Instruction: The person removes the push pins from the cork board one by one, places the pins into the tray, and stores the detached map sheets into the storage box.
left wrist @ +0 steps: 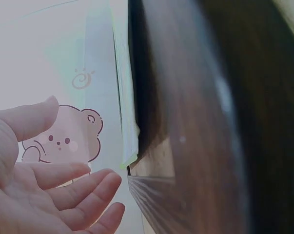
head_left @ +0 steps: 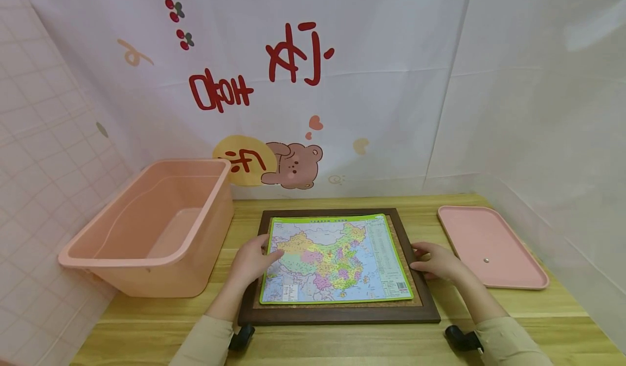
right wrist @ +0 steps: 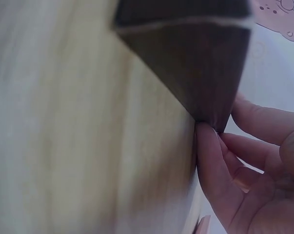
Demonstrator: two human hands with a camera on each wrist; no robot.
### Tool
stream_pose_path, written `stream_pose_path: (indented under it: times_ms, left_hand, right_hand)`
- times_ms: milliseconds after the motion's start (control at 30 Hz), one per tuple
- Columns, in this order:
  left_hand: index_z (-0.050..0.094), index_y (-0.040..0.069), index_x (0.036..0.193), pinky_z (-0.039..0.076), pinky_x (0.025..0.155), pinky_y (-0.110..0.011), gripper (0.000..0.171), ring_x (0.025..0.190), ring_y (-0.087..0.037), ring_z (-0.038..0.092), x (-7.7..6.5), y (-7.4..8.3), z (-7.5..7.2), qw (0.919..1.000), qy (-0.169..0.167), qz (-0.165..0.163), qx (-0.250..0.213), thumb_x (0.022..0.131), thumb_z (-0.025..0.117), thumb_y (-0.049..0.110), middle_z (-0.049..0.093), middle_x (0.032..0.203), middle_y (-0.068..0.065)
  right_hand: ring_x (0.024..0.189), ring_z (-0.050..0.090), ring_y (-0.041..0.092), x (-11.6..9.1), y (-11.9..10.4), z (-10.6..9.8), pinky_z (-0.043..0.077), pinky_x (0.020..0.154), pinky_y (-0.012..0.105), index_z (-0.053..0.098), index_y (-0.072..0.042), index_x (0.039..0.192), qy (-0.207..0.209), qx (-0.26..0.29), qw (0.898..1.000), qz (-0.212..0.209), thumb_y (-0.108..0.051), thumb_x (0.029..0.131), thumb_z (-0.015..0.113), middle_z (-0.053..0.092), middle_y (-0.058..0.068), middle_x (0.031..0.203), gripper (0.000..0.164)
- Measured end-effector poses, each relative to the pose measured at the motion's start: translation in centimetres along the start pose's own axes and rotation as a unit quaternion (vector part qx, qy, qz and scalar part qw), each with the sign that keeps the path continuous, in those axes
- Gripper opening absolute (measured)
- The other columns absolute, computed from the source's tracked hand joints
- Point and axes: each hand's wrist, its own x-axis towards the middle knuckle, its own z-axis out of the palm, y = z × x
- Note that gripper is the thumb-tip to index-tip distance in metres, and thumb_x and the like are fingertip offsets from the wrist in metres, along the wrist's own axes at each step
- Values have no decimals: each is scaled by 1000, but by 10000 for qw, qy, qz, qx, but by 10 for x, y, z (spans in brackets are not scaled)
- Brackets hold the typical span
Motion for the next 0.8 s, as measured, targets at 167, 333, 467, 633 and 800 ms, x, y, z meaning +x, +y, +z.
stream_pose_path:
  times_ms: [167, 333, 467, 633, 800]
  left_hand:
    - [58, -7, 129, 50, 82, -51, 53, 106, -37, 61, 4, 1, 1, 9997, -87, -218, -57, 91, 73, 26, 64, 121, -23]
    - [57, -8, 130, 49, 87, -54, 54, 111, -41, 59, 7, 3, 0, 9990, -179, -371, -144, 91, 72, 26, 62, 124, -25]
    - [55, -9, 132, 48, 90, -55, 57, 115, -43, 57, 8, 3, 0, 9984, -274, -469, -128, 91, 72, 27, 60, 127, -27]
    - [55, -11, 129, 51, 83, -50, 57, 102, -36, 60, 10, 0, 1, 9974, -336, -606, -211, 91, 72, 28, 62, 120, -26]
    - [55, -11, 128, 53, 76, -46, 57, 96, -33, 61, 12, -3, 2, 9965, -419, -641, -332, 91, 72, 29, 63, 117, -26]
  right_hand:
    - [107, 60, 41, 1, 1, 0, 58, 70, 43, 38, 18, 139, -1, -17, 10000, -30, -7, 90, 72, 52, 32, 123, 64]
    - [105, 61, 39, 3, 1, 0, 58, 69, 43, 38, 18, 139, -9, -22, 10000, -67, -5, 90, 72, 53, 30, 120, 64]
    - [106, 61, 41, 4, 1, 0, 58, 68, 43, 39, 18, 139, -19, -92, 9999, -81, -5, 90, 72, 53, 30, 119, 64]
    - [107, 60, 42, 4, 2, 1, 58, 67, 42, 40, 18, 138, -6, -195, 9998, -90, -5, 90, 72, 54, 30, 118, 63]
    - [106, 60, 41, 4, 0, 1, 58, 67, 42, 40, 18, 138, 27, -229, 9997, -71, -4, 89, 72, 54, 29, 117, 62]
